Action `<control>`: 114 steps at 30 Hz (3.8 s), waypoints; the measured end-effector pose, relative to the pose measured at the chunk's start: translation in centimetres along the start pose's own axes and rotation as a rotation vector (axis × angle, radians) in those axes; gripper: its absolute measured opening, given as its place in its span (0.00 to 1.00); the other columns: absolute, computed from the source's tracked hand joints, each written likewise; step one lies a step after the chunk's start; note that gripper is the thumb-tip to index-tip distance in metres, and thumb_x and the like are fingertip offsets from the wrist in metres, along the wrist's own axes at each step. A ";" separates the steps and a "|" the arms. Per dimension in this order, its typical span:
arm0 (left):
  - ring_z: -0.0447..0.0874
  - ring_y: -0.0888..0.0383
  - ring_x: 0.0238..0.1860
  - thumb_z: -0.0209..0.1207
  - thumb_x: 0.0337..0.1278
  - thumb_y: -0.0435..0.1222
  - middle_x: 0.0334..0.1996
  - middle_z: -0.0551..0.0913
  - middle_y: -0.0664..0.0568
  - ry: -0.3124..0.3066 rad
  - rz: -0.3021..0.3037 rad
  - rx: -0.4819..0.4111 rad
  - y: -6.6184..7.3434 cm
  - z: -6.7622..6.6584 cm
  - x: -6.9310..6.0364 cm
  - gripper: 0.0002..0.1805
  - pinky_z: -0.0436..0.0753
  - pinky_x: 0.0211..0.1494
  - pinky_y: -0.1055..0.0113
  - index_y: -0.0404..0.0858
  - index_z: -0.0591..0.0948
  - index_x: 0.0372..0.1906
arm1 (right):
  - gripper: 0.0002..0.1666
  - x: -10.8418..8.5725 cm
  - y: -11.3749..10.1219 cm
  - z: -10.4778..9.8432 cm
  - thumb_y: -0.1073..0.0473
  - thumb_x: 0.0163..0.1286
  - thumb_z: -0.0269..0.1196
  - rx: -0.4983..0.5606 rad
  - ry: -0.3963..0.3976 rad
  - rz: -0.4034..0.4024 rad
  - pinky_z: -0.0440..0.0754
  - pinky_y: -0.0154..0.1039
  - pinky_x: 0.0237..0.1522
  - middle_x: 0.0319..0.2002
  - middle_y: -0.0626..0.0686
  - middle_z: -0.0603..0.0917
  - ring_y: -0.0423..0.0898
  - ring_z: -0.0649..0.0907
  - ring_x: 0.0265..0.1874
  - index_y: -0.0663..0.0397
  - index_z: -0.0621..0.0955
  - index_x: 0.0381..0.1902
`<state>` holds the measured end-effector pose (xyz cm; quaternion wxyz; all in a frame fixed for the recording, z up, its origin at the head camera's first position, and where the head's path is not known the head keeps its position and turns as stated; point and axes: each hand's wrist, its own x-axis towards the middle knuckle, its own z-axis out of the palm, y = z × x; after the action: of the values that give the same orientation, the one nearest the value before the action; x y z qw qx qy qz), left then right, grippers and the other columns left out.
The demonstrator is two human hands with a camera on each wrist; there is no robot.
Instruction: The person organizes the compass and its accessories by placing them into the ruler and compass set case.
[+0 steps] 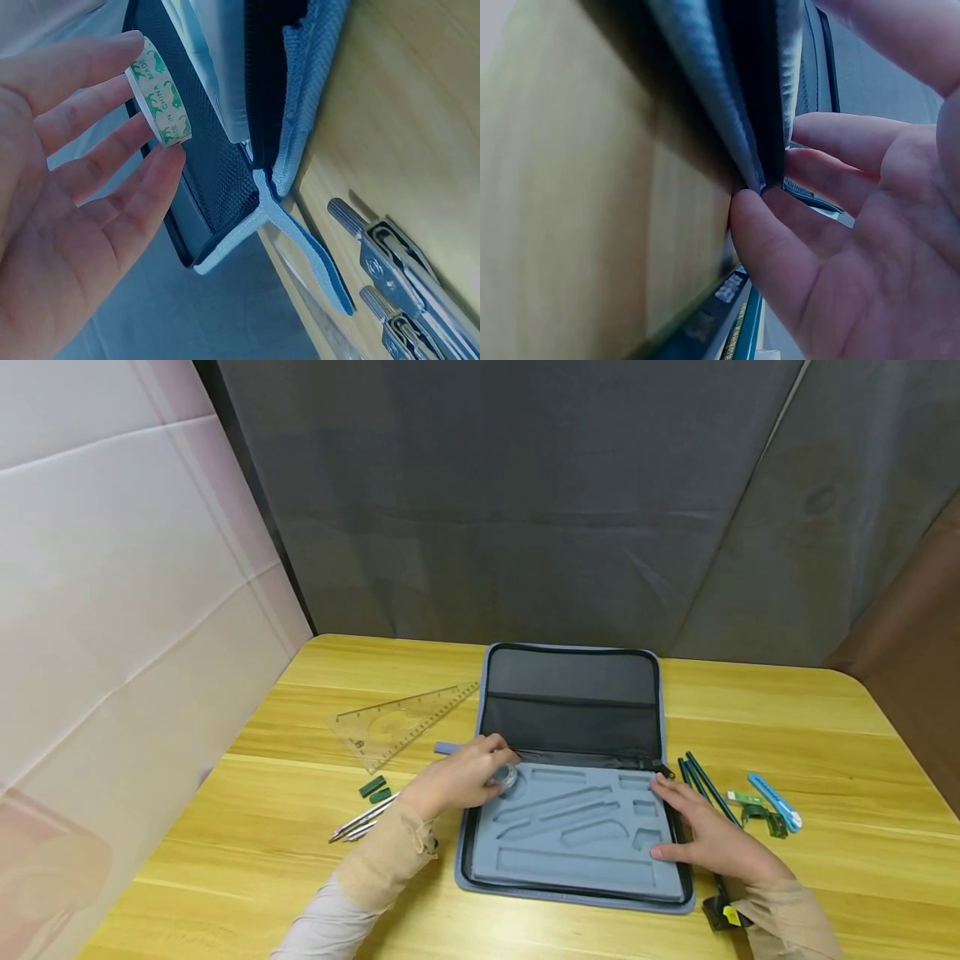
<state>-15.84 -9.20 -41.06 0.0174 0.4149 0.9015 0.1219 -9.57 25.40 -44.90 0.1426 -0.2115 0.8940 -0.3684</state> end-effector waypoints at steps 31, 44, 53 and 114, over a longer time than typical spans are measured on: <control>0.73 0.51 0.45 0.61 0.51 0.32 0.45 0.75 0.46 -0.106 -0.005 -0.001 0.5 1.0 0.9 0.18 0.75 0.48 0.62 0.37 0.78 0.49 | 0.53 0.0 -0.1 0.2 0.44 0.52 0.67 -0.060 0.036 0.010 0.68 0.62 0.50 0.65 0.72 0.52 0.72 0.54 0.61 0.72 0.59 0.64; 0.73 0.51 0.47 0.62 0.51 0.33 0.47 0.74 0.47 -0.128 -0.031 0.006 0.6 0.8 1.1 0.18 0.75 0.49 0.63 0.39 0.78 0.50 | 0.52 0.1 -0.2 0.1 0.45 0.52 0.67 -0.074 0.037 0.011 0.63 0.66 0.51 0.65 0.71 0.53 0.72 0.54 0.61 0.71 0.59 0.65; 0.74 0.51 0.46 0.67 0.44 0.34 0.45 0.76 0.48 -0.119 -0.016 -0.022 0.6 0.9 1.3 0.19 0.75 0.47 0.65 0.40 0.81 0.47 | 0.53 0.2 -0.3 0.1 0.44 0.52 0.66 -0.075 0.029 0.026 0.63 0.66 0.51 0.65 0.71 0.52 0.72 0.53 0.62 0.70 0.59 0.65; 0.73 0.51 0.50 0.62 0.50 0.32 0.48 0.75 0.46 -0.059 -0.026 0.022 1.5 1.8 0.1 0.20 0.68 0.61 0.56 0.38 0.79 0.52 | 0.53 0.2 -0.5 -0.1 0.44 0.51 0.67 -0.052 0.023 0.035 0.63 0.66 0.51 0.65 0.72 0.52 0.72 0.54 0.61 0.70 0.59 0.65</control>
<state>-14.55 -7.87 -42.49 0.0409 0.4067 0.9072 0.0993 -9.59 25.05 -44.50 0.1330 -0.1953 0.9084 -0.3450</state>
